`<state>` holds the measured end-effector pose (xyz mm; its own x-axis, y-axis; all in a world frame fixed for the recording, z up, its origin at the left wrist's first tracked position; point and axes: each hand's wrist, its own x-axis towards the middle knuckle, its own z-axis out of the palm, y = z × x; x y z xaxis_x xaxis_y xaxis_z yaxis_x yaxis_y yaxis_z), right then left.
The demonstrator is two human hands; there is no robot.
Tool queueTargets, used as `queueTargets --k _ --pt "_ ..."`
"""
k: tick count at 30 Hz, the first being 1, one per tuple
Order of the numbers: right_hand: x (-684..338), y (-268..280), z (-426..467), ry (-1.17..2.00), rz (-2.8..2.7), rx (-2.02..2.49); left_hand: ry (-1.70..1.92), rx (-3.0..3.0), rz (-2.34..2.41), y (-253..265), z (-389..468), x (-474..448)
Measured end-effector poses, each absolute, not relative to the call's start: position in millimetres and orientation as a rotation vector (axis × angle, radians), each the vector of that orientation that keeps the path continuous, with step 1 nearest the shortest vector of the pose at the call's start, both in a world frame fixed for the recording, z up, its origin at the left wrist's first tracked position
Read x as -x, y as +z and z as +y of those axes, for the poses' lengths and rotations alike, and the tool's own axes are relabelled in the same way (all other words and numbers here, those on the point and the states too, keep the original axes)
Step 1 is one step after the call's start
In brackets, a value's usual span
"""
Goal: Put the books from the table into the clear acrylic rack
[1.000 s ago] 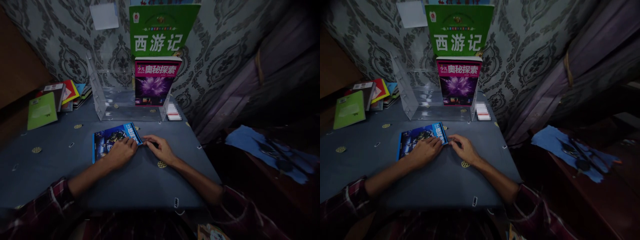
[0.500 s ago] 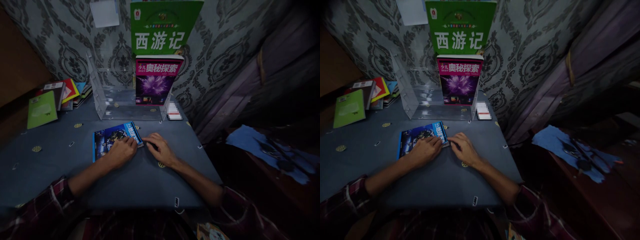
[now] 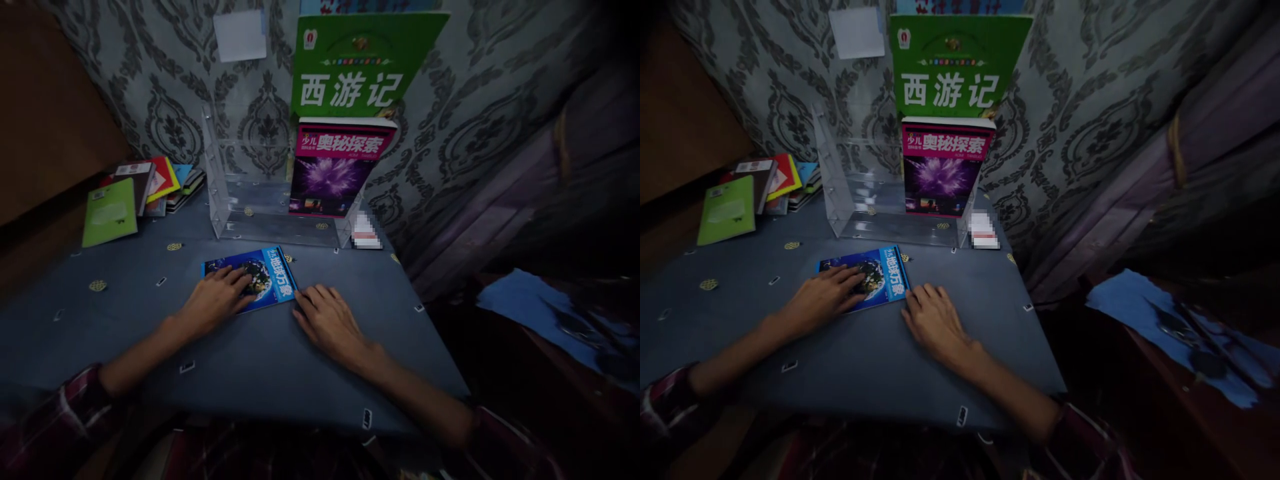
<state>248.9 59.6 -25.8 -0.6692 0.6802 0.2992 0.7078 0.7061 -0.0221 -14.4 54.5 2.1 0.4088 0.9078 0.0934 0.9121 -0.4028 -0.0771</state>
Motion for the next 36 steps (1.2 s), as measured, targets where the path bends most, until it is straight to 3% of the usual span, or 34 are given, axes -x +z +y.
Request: queueTargets --k 12,29,36 --pt "-238 -27 94 -0.245 -2.697 1.165 0.014 2.504 -1.691 3 16 23" --pt "-242 -42 107 -0.020 -2.576 1.211 0.071 2.748 -1.639 15 0 53" --pt "-238 -43 102 -0.073 -2.585 1.217 0.013 2.749 -1.471 10 -8 50"
